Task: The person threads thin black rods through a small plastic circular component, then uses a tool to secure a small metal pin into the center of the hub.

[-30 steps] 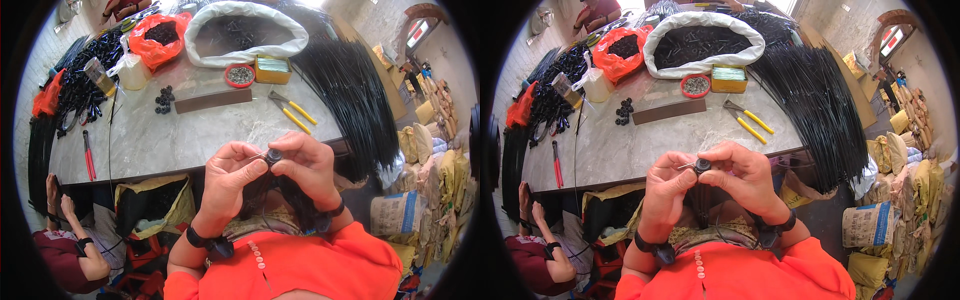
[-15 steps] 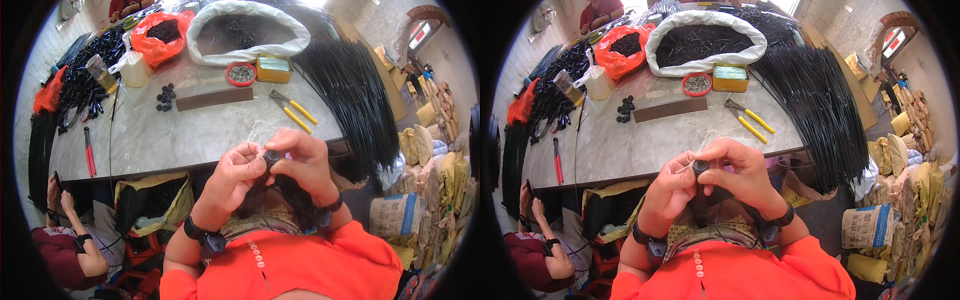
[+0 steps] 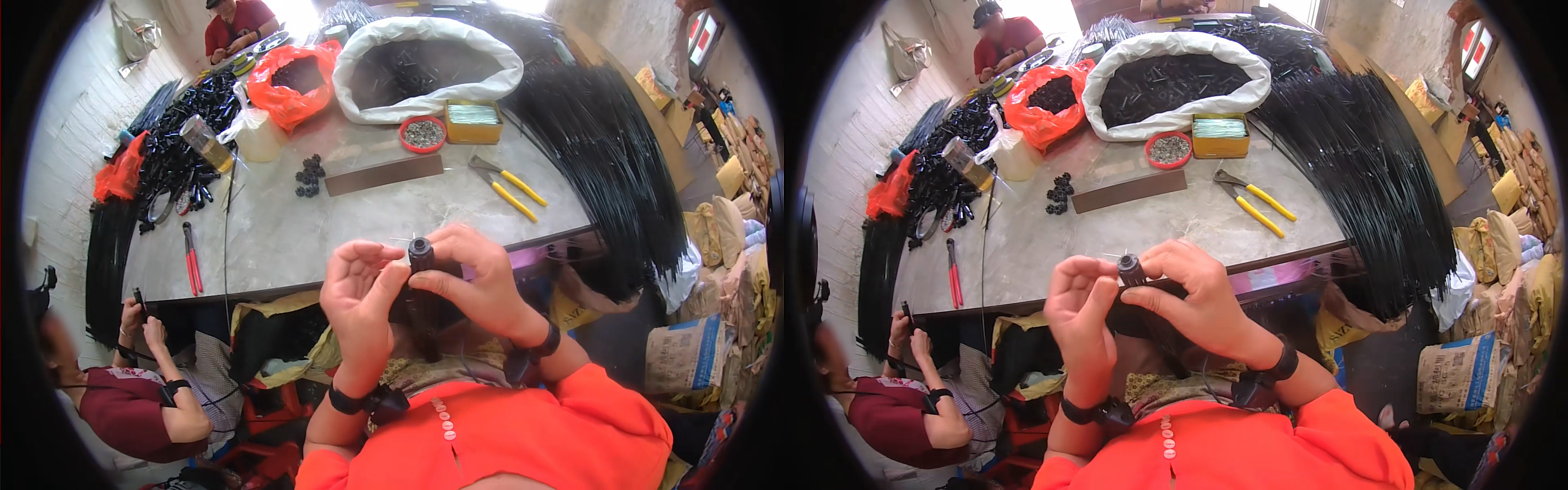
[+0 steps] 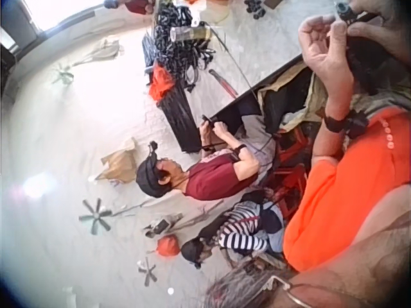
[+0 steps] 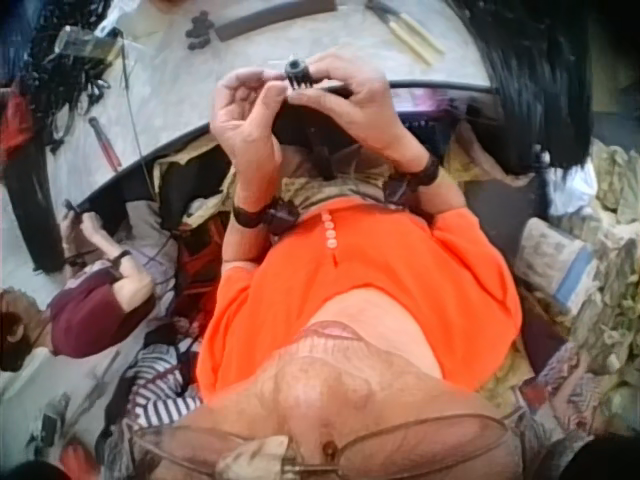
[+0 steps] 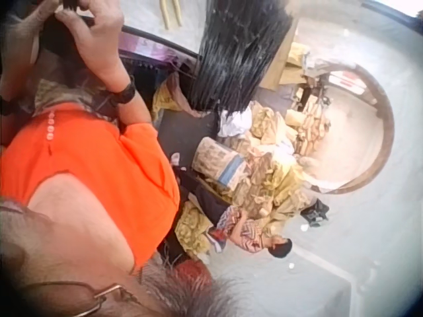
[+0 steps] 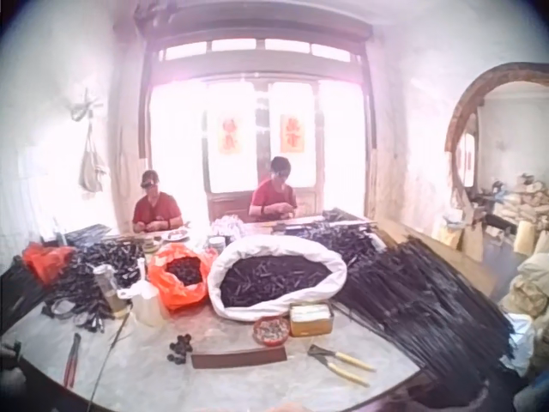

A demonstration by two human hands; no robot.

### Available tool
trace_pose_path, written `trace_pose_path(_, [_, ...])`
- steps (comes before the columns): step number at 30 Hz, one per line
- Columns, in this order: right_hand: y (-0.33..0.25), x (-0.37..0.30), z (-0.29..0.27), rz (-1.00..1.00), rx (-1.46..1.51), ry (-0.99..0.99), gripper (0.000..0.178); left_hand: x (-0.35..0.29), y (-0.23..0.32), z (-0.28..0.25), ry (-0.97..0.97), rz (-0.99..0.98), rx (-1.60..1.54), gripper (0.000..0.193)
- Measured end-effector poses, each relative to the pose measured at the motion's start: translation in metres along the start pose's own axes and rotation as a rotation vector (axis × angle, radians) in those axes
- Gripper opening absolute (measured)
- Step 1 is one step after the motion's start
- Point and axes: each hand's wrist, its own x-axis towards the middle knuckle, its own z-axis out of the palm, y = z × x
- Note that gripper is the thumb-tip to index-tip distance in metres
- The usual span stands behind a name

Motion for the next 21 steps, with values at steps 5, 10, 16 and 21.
trace_pose_path(5, [-0.011,-0.004,0.023,-0.097,-0.137,0.097,0.025,-0.008,0.022,0.004,-0.048,0.242,0.406,0.038])
trace_pose_path(10, [-0.010,-0.007,0.030,0.045,0.034,0.036,0.031,-0.008,0.032,-0.008,-0.104,0.118,0.350,0.035])
trace_pose_path(16, [0.030,-0.029,0.047,0.293,0.545,-0.675,0.052,0.005,0.036,-0.041,-0.305,-0.010,-0.041,0.030])
trace_pose_path(21, [0.039,-0.058,0.085,0.645,1.084,-0.732,0.028,0.008,0.038,-0.051,-0.340,-0.014,-0.124,0.030])
